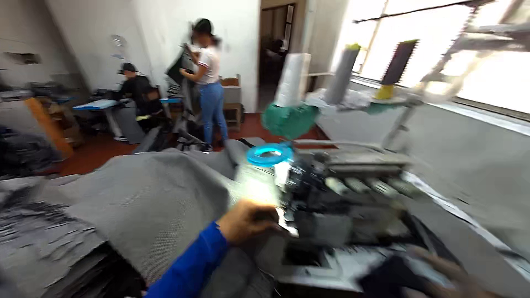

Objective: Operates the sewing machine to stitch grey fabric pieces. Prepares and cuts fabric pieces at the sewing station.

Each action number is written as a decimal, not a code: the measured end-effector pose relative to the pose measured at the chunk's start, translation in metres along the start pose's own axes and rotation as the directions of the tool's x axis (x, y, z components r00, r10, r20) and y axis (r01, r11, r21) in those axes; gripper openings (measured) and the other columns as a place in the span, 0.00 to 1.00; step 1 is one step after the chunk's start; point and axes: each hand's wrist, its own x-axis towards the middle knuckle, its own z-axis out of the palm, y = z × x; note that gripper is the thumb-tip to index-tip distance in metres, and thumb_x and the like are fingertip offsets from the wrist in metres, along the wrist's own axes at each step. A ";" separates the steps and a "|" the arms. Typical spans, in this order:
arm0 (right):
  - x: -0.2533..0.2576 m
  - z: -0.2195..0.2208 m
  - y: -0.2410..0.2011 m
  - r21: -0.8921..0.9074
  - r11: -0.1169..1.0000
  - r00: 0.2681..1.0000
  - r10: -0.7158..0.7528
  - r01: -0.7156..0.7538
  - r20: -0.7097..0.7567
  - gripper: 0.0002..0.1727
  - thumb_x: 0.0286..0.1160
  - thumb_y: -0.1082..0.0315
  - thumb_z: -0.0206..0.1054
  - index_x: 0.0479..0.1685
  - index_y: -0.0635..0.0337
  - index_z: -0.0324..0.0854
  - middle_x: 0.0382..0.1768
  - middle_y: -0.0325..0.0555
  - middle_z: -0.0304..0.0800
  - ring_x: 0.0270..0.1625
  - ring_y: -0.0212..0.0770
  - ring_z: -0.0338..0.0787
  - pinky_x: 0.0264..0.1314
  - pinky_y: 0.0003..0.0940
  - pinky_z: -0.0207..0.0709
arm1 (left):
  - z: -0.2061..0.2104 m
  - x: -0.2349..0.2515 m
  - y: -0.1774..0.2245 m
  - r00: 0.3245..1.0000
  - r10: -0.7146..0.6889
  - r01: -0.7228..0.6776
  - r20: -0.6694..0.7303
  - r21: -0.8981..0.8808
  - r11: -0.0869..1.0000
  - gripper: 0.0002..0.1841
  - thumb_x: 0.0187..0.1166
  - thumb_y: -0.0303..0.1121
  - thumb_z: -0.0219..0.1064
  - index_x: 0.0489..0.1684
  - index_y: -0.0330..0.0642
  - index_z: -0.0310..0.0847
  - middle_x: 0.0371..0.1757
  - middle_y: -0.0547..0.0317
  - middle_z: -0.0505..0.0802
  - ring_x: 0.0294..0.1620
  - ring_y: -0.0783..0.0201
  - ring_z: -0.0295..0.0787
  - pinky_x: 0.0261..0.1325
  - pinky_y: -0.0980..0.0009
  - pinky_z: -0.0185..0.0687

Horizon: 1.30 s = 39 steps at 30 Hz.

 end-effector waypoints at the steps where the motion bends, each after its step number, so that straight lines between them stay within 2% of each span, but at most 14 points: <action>1: -0.004 0.026 0.002 0.000 0.999 0.999 0.040 -0.040 0.002 0.24 0.78 0.76 0.62 0.70 0.86 0.73 0.58 0.75 0.87 0.53 0.55 0.93 0.58 0.49 0.84 | 0.001 0.001 0.000 0.999 0.019 -0.019 -0.039 0.008 1.000 0.07 0.74 0.27 0.73 0.35 0.30 0.91 0.33 0.52 0.95 0.38 0.71 0.91 0.49 0.74 0.86; 3: -0.006 0.082 0.013 0.040 0.995 0.987 0.095 -0.091 -0.128 0.23 0.77 0.76 0.63 0.71 0.75 0.77 0.41 0.58 0.95 0.37 0.46 0.95 0.42 0.44 0.88 | 0.008 -0.005 0.003 0.995 0.050 -0.048 -0.089 0.022 0.999 0.06 0.74 0.29 0.73 0.34 0.36 0.92 0.33 0.62 0.95 0.38 0.79 0.90 0.49 0.80 0.85; 5: 0.012 0.122 0.015 0.119 0.993 0.957 0.048 -0.014 -0.286 0.20 0.77 0.75 0.62 0.67 0.75 0.79 0.37 0.52 0.95 0.33 0.39 0.93 0.38 0.37 0.87 | 0.013 -0.009 0.012 0.992 0.058 -0.052 -0.112 0.053 0.997 0.06 0.71 0.34 0.76 0.31 0.41 0.92 0.30 0.69 0.94 0.37 0.81 0.86 0.47 0.81 0.80; 8: 0.036 0.153 -0.004 0.418 0.906 0.953 0.071 0.062 -0.296 0.18 0.80 0.78 0.59 0.65 0.79 0.77 0.43 0.49 0.95 0.41 0.27 0.93 0.49 0.23 0.86 | 0.016 -0.015 0.018 0.985 0.079 -0.060 -0.152 0.128 0.990 0.09 0.70 0.37 0.78 0.28 0.42 0.93 0.28 0.68 0.93 0.34 0.79 0.84 0.45 0.80 0.77; 12: 0.043 0.169 -0.023 0.695 0.714 0.966 0.109 0.086 -0.233 0.17 0.79 0.81 0.56 0.64 0.83 0.73 0.50 0.48 0.92 0.52 0.23 0.91 0.60 0.20 0.84 | 0.020 -0.023 0.009 0.981 0.026 -0.006 -0.190 0.104 0.995 0.06 0.72 0.34 0.76 0.30 0.41 0.91 0.46 0.64 0.97 0.51 0.76 0.92 0.58 0.78 0.87; 17: 0.046 0.183 -0.027 0.813 0.580 0.942 0.246 0.047 -0.230 0.09 0.70 0.86 0.57 0.44 0.67 0.69 0.38 0.34 0.83 0.41 0.20 0.87 0.49 0.18 0.84 | 0.020 -0.026 0.006 0.976 -0.051 0.069 -0.211 0.078 0.995 0.04 0.70 0.30 0.76 0.32 0.41 0.87 0.27 0.69 0.93 0.30 0.81 0.89 0.39 0.82 0.86; 19: 0.038 0.190 -0.019 0.770 0.632 0.943 0.195 0.089 -0.269 0.06 0.71 0.80 0.56 0.42 0.70 0.75 0.37 0.35 0.86 0.42 0.19 0.86 0.48 0.17 0.83 | 0.020 -0.024 0.007 0.980 -0.044 0.068 -0.194 0.118 0.991 0.04 0.70 0.30 0.75 0.32 0.43 0.86 0.26 0.70 0.92 0.28 0.81 0.88 0.36 0.83 0.85; 22: 0.014 0.205 -0.007 0.558 0.825 0.979 0.037 0.085 -0.202 0.26 0.80 0.55 0.63 0.49 0.78 0.84 0.39 0.46 0.94 0.44 0.21 0.91 0.50 0.21 0.84 | 0.020 -0.018 0.007 0.985 -0.067 0.102 -0.159 0.222 0.970 0.03 0.72 0.32 0.74 0.33 0.46 0.86 0.25 0.72 0.91 0.26 0.82 0.86 0.32 0.82 0.83; 24: 0.000 0.218 -0.007 0.529 0.848 0.992 0.103 -0.048 -0.074 0.16 0.71 0.66 0.72 0.45 0.74 0.88 0.35 0.51 0.94 0.41 0.30 0.93 0.48 0.29 0.87 | 0.028 -0.016 -0.003 0.983 -0.049 0.104 -0.177 0.317 0.943 0.03 0.73 0.33 0.73 0.33 0.46 0.86 0.24 0.70 0.89 0.24 0.77 0.84 0.29 0.76 0.80; 26: -0.003 0.224 -0.004 0.552 0.819 0.984 0.179 -0.155 0.011 0.09 0.72 0.73 0.67 0.39 0.72 0.89 0.30 0.49 0.92 0.37 0.29 0.91 0.45 0.29 0.84 | 0.040 -0.016 -0.017 0.966 0.067 0.054 -0.250 0.447 0.893 0.04 0.73 0.34 0.72 0.37 0.46 0.91 0.32 0.66 0.93 0.38 0.69 0.88 0.46 0.67 0.82; 28: -0.003 0.213 0.000 0.656 0.705 0.963 0.212 -0.269 0.167 0.10 0.79 0.74 0.63 0.43 0.71 0.89 0.35 0.43 0.93 0.42 0.22 0.89 0.53 0.25 0.83 | 0.051 -0.017 -0.023 0.932 0.217 0.006 -0.290 0.612 0.791 0.09 0.75 0.38 0.72 0.45 0.47 0.94 0.45 0.60 0.97 0.56 0.53 0.89 0.65 0.53 0.75; 31: -0.013 0.201 0.009 0.770 0.526 0.932 0.192 -0.361 0.306 0.09 0.79 0.77 0.61 0.41 0.67 0.88 0.35 0.33 0.93 0.44 0.16 0.89 0.56 0.21 0.83 | 0.069 -0.025 -0.006 0.902 0.327 0.026 -0.283 0.790 0.612 0.08 0.80 0.36 0.68 0.36 0.48 0.93 0.30 0.61 0.95 0.46 0.56 0.91 0.64 0.55 0.73; 36: -0.014 0.184 0.018 0.833 0.462 0.952 0.161 -0.304 0.259 0.13 0.80 0.80 0.56 0.42 0.63 0.89 0.37 0.27 0.94 0.47 0.15 0.89 0.60 0.22 0.82 | 0.086 -0.027 0.037 0.966 0.051 0.191 -0.255 0.828 0.527 0.14 0.83 0.39 0.62 0.49 0.47 0.96 0.52 0.59 0.99 0.63 0.51 0.94 0.73 0.46 0.78; 39: 0.000 0.177 0.020 0.863 0.448 0.972 0.133 -0.233 0.193 0.13 0.84 0.74 0.57 0.39 0.56 0.90 0.37 0.25 0.94 0.46 0.17 0.90 0.58 0.22 0.84 | 0.086 -0.020 0.027 0.951 0.014 0.234 -0.309 0.747 0.622 0.15 0.80 0.35 0.58 0.44 0.41 0.93 0.47 0.56 0.99 0.67 0.46 0.92 0.78 0.38 0.71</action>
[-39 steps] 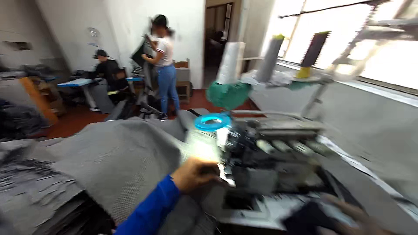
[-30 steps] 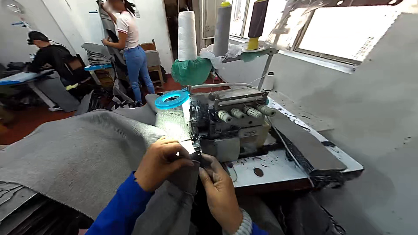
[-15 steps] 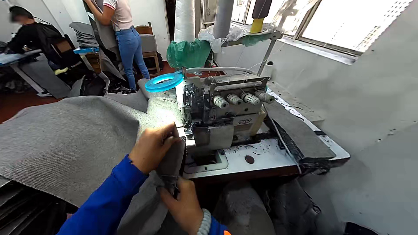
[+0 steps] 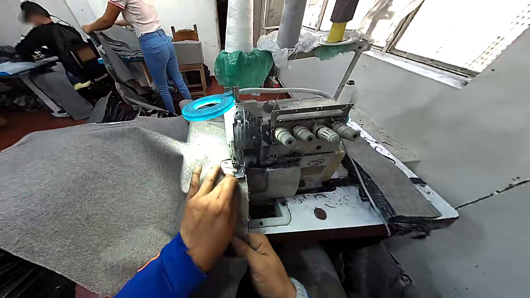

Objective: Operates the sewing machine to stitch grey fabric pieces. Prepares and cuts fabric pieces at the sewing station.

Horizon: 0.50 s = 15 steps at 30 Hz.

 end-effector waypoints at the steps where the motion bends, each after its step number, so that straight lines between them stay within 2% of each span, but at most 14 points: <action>1: 0.005 -0.001 -0.005 -0.004 0.999 0.999 -0.033 0.033 0.004 0.13 0.85 0.72 0.57 0.39 0.54 0.90 0.38 0.24 0.94 0.47 0.16 0.90 0.58 0.22 0.84 | 0.003 0.003 -0.002 1.000 -0.016 0.016 0.016 -0.032 0.999 0.15 0.80 0.34 0.57 0.44 0.39 0.92 0.47 0.54 0.99 0.68 0.45 0.90 0.80 0.38 0.69; 3: 0.015 -0.001 -0.017 -0.037 0.995 0.996 -0.093 0.094 0.018 0.14 0.88 0.68 0.55 0.40 0.55 0.88 0.39 0.25 0.94 0.48 0.16 0.90 0.60 0.22 0.84 | 0.004 0.010 -0.008 0.996 -0.031 0.039 0.078 -0.103 0.994 0.15 0.77 0.33 0.58 0.48 0.36 0.90 0.50 0.52 0.97 0.73 0.46 0.87 0.84 0.39 0.64; 5: 0.022 -0.002 -0.026 -0.100 0.989 0.994 -0.110 0.111 0.020 0.16 0.89 0.69 0.51 0.38 0.60 0.86 0.36 0.27 0.92 0.46 0.17 0.89 0.58 0.22 0.84 | -0.001 0.012 -0.009 0.995 -0.028 0.041 0.096 -0.138 0.990 0.15 0.78 0.32 0.58 0.51 0.35 0.90 0.53 0.51 0.97 0.73 0.46 0.86 0.86 0.38 0.61; 7: 0.025 -0.004 -0.029 -0.171 0.979 0.994 -0.105 0.107 0.018 0.18 0.90 0.70 0.49 0.36 0.62 0.85 0.32 0.28 0.91 0.42 0.16 0.89 0.52 0.20 0.84 | -0.012 0.008 -0.005 0.999 0.012 -0.006 0.038 -0.160 0.987 0.16 0.81 0.34 0.58 0.51 0.35 0.90 0.53 0.50 0.97 0.69 0.46 0.89 0.82 0.38 0.67; 9: 0.024 -0.006 -0.027 -0.212 0.968 0.991 -0.133 0.132 0.010 0.18 0.89 0.69 0.52 0.32 0.62 0.84 0.27 0.28 0.88 0.35 0.16 0.88 0.44 0.19 0.84 | -0.025 -0.001 -0.002 0.995 0.093 -0.087 0.023 -0.208 0.974 0.17 0.86 0.42 0.57 0.51 0.38 0.87 0.58 0.49 0.96 0.69 0.46 0.89 0.79 0.41 0.72; 11: 0.021 -0.005 -0.023 -0.222 0.966 0.990 -0.139 0.133 -0.013 0.17 0.88 0.68 0.53 0.31 0.62 0.83 0.25 0.28 0.87 0.32 0.17 0.87 0.40 0.20 0.84 | -0.034 -0.011 -0.002 0.981 0.186 -0.163 0.059 -0.272 0.948 0.29 0.86 0.58 0.56 0.57 0.38 0.84 0.64 0.45 0.93 0.71 0.45 0.87 0.79 0.42 0.71; 13: 0.019 -0.003 -0.019 -0.315 0.936 0.984 -0.175 0.156 -0.032 0.17 0.87 0.68 0.54 0.31 0.65 0.83 0.23 0.33 0.86 0.30 0.19 0.86 0.38 0.20 0.82 | -0.033 -0.021 -0.008 0.954 0.288 -0.259 0.084 -0.255 0.931 0.43 0.74 0.73 0.56 0.67 0.38 0.81 0.69 0.46 0.91 0.75 0.46 0.85 0.81 0.44 0.68; 14: 0.019 -0.001 -0.017 -0.402 0.895 0.972 -0.230 0.193 -0.044 0.17 0.85 0.69 0.55 0.28 0.67 0.83 0.21 0.36 0.83 0.28 0.20 0.84 0.34 0.21 0.80 | -0.030 -0.026 -0.013 0.937 0.336 -0.310 0.095 -0.216 0.926 0.48 0.69 0.76 0.58 0.72 0.38 0.78 0.72 0.47 0.89 0.77 0.48 0.83 0.82 0.46 0.67; 15: 0.020 0.002 -0.016 -0.485 0.844 0.956 -0.288 0.228 -0.051 0.18 0.83 0.69 0.55 0.26 0.69 0.83 0.19 0.38 0.82 0.25 0.22 0.83 0.32 0.21 0.77 | -0.028 -0.029 -0.018 0.920 0.376 -0.354 0.112 -0.175 0.918 0.50 0.66 0.74 0.63 0.77 0.38 0.75 0.75 0.47 0.87 0.79 0.49 0.81 0.83 0.47 0.66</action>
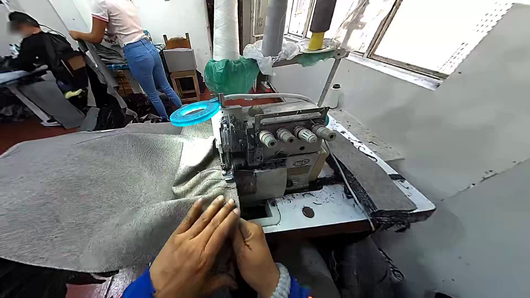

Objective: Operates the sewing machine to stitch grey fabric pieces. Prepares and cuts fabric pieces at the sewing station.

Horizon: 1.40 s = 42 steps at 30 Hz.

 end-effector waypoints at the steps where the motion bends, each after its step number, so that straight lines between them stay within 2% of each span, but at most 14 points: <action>1: 0.001 0.003 0.000 -0.073 0.997 0.999 -0.038 0.036 -0.025 0.18 0.82 0.69 0.55 0.25 0.69 0.82 0.17 0.40 0.80 0.22 0.23 0.81 0.28 0.21 0.75 | 0.002 -0.003 -0.004 0.999 0.031 -0.031 0.011 0.038 0.999 0.48 0.65 0.67 0.69 0.79 0.37 0.73 0.76 0.47 0.86 0.80 0.49 0.80 0.83 0.49 0.67; 4: 0.008 0.007 -0.001 -0.172 0.983 0.995 -0.082 0.071 -0.061 0.20 0.83 0.69 0.54 0.21 0.67 0.80 0.13 0.39 0.74 0.16 0.26 0.75 0.21 0.23 0.71 | 0.005 0.001 -0.018 0.996 0.080 -0.078 -0.031 0.078 0.994 0.19 0.82 0.27 0.60 0.72 0.36 0.79 0.69 0.47 0.91 0.72 0.51 0.88 0.78 0.57 0.77; 6: 0.016 0.010 -0.001 -0.186 0.979 0.991 -0.097 0.079 -0.091 0.21 0.82 0.69 0.54 0.17 0.66 0.78 0.13 0.38 0.72 0.17 0.26 0.74 0.21 0.22 0.69 | 0.001 0.010 -0.028 0.995 0.080 -0.078 -0.057 0.032 0.996 0.17 0.82 0.18 0.55 0.64 0.35 0.83 0.61 0.48 0.95 0.65 0.52 0.93 0.71 0.61 0.85; 11: 0.033 0.012 0.002 -0.128 0.990 0.995 -0.067 0.057 -0.079 0.21 0.84 0.71 0.52 0.19 0.66 0.78 0.11 0.36 0.74 0.15 0.25 0.76 0.20 0.23 0.73 | 0.010 0.021 -0.045 0.993 0.046 -0.050 -0.107 -0.036 0.998 0.14 0.78 0.17 0.58 0.51 0.37 0.89 0.52 0.51 0.98 0.57 0.56 0.97 0.62 0.68 0.90; 16: 0.020 0.011 0.024 -0.338 0.891 0.948 -0.318 0.301 0.006 0.23 0.84 0.68 0.52 0.17 0.65 0.79 0.11 0.43 0.75 0.15 0.33 0.76 0.18 0.26 0.71 | 0.025 0.009 -0.049 0.987 -0.022 0.017 -0.160 -0.033 0.999 0.16 0.77 0.18 0.58 0.51 0.39 0.91 0.54 0.53 0.98 0.62 0.56 0.95 0.69 0.66 0.86; 18: 0.012 0.000 0.043 -0.503 0.798 0.917 -0.399 0.331 -0.030 0.22 0.84 0.66 0.53 0.19 0.65 0.82 0.16 0.46 0.82 0.20 0.37 0.85 0.26 0.29 0.80 | 0.034 -0.017 -0.055 0.955 -0.156 0.182 -0.252 0.082 0.980 0.17 0.78 0.21 0.58 0.54 0.43 0.92 0.59 0.52 0.96 0.69 0.50 0.90 0.76 0.53 0.80; 20: 0.009 -0.014 0.056 -0.588 0.734 0.893 -0.447 0.339 -0.042 0.22 0.86 0.64 0.52 0.27 0.66 0.86 0.27 0.51 0.91 0.34 0.41 0.93 0.43 0.29 0.87 | 0.047 -0.046 -0.080 0.885 -0.359 0.428 -0.298 0.211 0.879 0.26 0.75 0.21 0.57 0.72 0.45 0.84 0.78 0.36 0.82 0.82 0.23 0.68 0.78 0.25 0.58; 22: 0.009 -0.017 0.060 -0.630 0.696 0.884 -0.466 0.343 -0.033 0.22 0.86 0.64 0.52 0.29 0.67 0.87 0.32 0.54 0.94 0.41 0.44 0.95 0.51 0.30 0.87 | 0.066 -0.060 -0.119 0.780 -0.592 0.624 -0.202 0.187 0.759 0.38 0.69 0.20 0.64 0.88 0.42 0.67 0.89 0.23 0.60 0.84 0.05 0.42 0.73 0.09 0.37; 24: 0.010 -0.012 0.063 -0.736 0.583 0.876 -0.481 0.345 0.030 0.23 0.85 0.63 0.53 0.27 0.66 0.89 0.30 0.52 0.94 0.38 0.47 0.95 0.48 0.36 0.88 | 0.090 -0.044 -0.150 0.694 -0.717 0.720 -0.065 0.084 0.689 0.41 0.71 0.21 0.67 0.92 0.37 0.57 0.91 0.23 0.56 0.86 0.09 0.40 0.76 0.12 0.39; 27: 0.003 -0.006 0.069 -0.877 0.366 0.889 -0.438 0.311 0.132 0.24 0.83 0.60 0.54 0.28 0.64 0.91 0.27 0.51 0.93 0.34 0.53 0.95 0.49 0.54 0.85 | 0.110 -0.002 -0.176 0.702 -0.691 0.707 0.172 -0.056 0.705 0.42 0.72 0.20 0.68 0.91 0.30 0.53 0.91 0.27 0.59 0.91 0.20 0.45 0.88 0.28 0.41; 31: -0.009 -0.008 0.066 -0.899 0.341 0.934 -0.315 0.276 0.167 0.19 0.76 0.65 0.60 0.28 0.69 0.92 0.27 0.59 0.93 0.31 0.58 0.95 0.33 0.52 0.85 | 0.048 0.021 -0.180 0.563 -0.659 0.719 0.499 0.097 0.688 0.36 0.78 0.25 0.67 0.90 0.38 0.61 0.87 0.37 0.71 0.88 0.35 0.64 0.86 0.37 0.59; 35: -0.009 -0.012 0.060 -0.885 0.351 0.937 -0.276 0.305 0.213 0.15 0.73 0.69 0.62 0.25 0.70 0.89 0.25 0.61 0.92 0.28 0.60 0.94 0.29 0.52 0.82 | -0.103 -0.032 -0.158 0.521 -0.806 0.723 0.281 0.357 0.592 0.18 0.82 0.37 0.69 0.63 0.37 0.88 0.63 0.37 0.90 0.68 0.37 0.85 0.70 0.36 0.78; 37: -0.008 -0.013 0.064 -0.890 0.326 0.924 -0.316 0.319 0.215 0.17 0.73 0.67 0.60 0.22 0.69 0.88 0.22 0.60 0.90 0.26 0.59 0.93 0.27 0.51 0.81 | -0.158 -0.071 -0.157 0.398 -0.890 0.751 0.220 0.479 0.454 0.17 0.77 0.42 0.75 0.51 0.36 0.91 0.53 0.37 0.92 0.59 0.35 0.89 0.62 0.33 0.80; 42: -0.009 -0.017 0.066 -0.866 0.335 0.907 -0.333 0.370 0.259 0.20 0.76 0.66 0.58 0.23 0.70 0.88 0.24 0.60 0.91 0.28 0.60 0.94 0.28 0.52 0.82 | -0.177 -0.082 -0.174 0.285 -0.901 0.674 0.326 0.601 0.430 0.13 0.80 0.35 0.69 0.34 0.31 0.89 0.38 0.36 0.92 0.49 0.34 0.90 0.53 0.33 0.79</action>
